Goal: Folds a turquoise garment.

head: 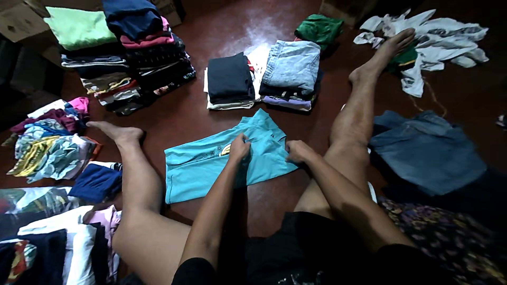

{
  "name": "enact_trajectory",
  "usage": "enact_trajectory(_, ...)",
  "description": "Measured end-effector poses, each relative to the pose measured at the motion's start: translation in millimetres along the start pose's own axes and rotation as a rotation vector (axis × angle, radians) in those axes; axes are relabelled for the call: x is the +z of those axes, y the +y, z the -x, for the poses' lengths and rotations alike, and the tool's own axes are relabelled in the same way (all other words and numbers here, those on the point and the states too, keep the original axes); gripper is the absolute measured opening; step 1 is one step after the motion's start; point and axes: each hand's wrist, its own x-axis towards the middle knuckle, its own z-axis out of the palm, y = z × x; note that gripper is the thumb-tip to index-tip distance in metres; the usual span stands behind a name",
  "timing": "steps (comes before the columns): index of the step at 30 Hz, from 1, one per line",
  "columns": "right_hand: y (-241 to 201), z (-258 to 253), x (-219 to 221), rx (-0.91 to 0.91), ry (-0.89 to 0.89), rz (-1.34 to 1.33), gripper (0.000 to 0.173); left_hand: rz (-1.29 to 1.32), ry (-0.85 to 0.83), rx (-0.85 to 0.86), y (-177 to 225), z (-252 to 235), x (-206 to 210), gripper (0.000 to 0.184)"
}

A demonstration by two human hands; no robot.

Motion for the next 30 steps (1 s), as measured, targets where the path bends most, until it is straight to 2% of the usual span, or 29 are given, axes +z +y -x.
enact_trajectory(2,1.4,6.4,-7.2,0.009,-0.103,0.082,0.029,0.019,0.041,-0.003,-3.9,-0.2,5.6,0.027)
enact_trajectory(4,2.5,11.6,-10.9,0.042,-0.133,0.140,0.033,0.053,0.055,0.003,-8.5,0.5,9.2,0.030)
enact_trajectory(7,1.6,10.0,-9.7,0.054,-0.036,0.037,0.047,0.071,0.024,-0.008,-8.5,3.5,7.6,0.043)
enact_trajectory(10,-12.2,-4.4,-2.7,0.087,0.120,-0.139,0.056,0.019,-0.011,-0.022,1.3,2.0,3.3,0.047)
enact_trajectory(15,-13.7,-28.4,9.0,0.112,0.155,-0.329,0.026,0.014,-0.069,-0.059,6.1,-10.5,-5.1,0.046)
enact_trajectory(20,-5.7,-12.3,1.9,-0.016,0.178,-0.433,0.020,-0.041,-0.184,0.005,4.5,-17.4,-19.5,0.036)
enact_trajectory(23,-3.5,-2.5,2.8,-0.200,0.254,-0.439,0.026,-0.023,-0.148,0.144,6.6,-12.3,-22.4,0.026)
enact_trajectory(27,10.2,6.3,3.2,-0.611,0.257,-0.301,0.033,-0.002,-0.023,0.539,-29.9,9.5,-10.7,0.019)
enact_trajectory(30,14.8,12.4,0.0,-0.582,0.125,-0.236,0.023,-0.086,0.032,0.605,-69.1,28.0,3.3,0.019)
